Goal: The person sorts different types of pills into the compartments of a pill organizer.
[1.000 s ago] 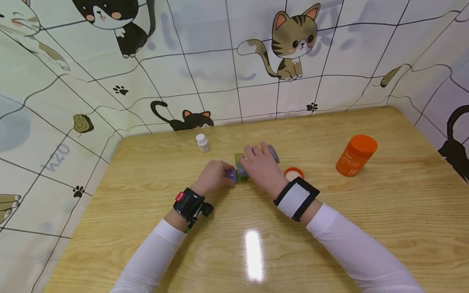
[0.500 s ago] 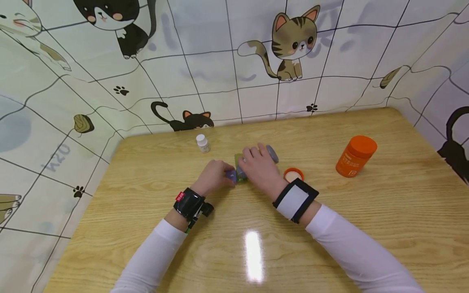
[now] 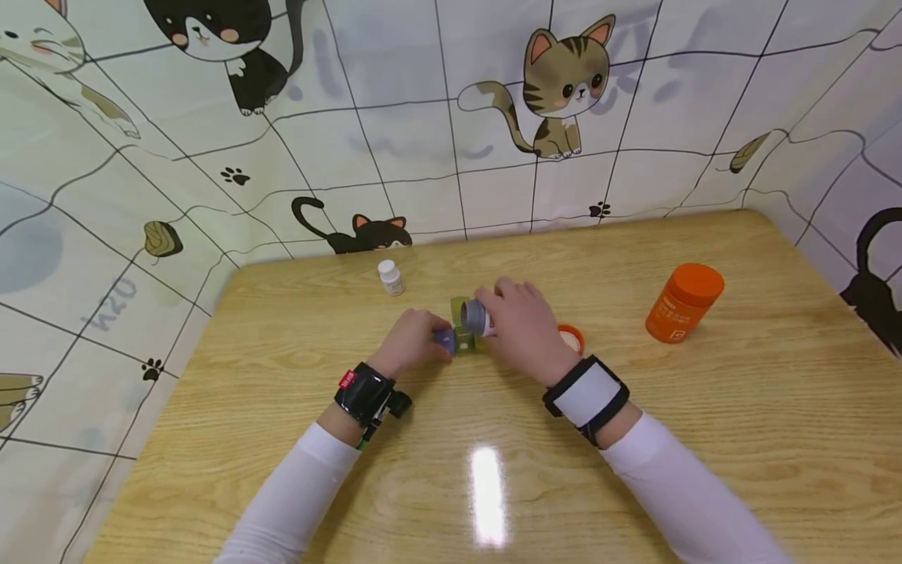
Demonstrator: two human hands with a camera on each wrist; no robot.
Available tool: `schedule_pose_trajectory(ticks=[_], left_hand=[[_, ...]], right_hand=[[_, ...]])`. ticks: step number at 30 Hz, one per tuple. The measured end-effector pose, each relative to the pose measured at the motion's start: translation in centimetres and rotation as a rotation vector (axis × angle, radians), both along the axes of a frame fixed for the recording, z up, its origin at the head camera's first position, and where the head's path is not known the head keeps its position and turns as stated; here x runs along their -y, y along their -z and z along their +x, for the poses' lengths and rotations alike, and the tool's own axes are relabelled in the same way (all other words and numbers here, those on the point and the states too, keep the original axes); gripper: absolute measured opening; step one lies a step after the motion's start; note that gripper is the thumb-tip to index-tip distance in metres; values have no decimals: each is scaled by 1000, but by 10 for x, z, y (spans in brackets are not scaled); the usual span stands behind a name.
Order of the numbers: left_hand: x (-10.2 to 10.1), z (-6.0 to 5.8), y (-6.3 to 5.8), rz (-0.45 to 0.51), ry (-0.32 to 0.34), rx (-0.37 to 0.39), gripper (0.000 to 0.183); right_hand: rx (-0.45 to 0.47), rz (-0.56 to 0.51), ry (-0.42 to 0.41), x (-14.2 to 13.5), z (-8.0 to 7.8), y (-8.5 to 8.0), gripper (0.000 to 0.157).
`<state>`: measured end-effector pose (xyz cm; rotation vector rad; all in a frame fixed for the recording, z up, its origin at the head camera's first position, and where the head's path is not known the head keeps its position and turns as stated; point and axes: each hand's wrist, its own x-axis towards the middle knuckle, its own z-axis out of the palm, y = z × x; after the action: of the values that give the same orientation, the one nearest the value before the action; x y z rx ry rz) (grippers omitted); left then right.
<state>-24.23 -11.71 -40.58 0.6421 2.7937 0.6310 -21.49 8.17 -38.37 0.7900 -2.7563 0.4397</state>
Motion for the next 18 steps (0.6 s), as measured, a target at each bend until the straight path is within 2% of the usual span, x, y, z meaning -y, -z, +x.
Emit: schedule_pose_trajectory(ticks=[5,8,12,15,18], left_hand=[[-2,1,-2,-22,-5,4,40],[-3,2,-3,-28,-10,12,41],[-3,2,-4,-26,-14,18,41],[-3,2,-3,-22,-16,14,41],[-3,2,-3,-30,-15,6,41]], right_hand=[[179,-420,20,-13,23,-15,59],[283,-572,12,-15,41,-14,64],[396,-651,-23,-9,64,0,64],[413,-666,-51,-1,73,11,61],[388,-659,-71,4,76,19,58]])
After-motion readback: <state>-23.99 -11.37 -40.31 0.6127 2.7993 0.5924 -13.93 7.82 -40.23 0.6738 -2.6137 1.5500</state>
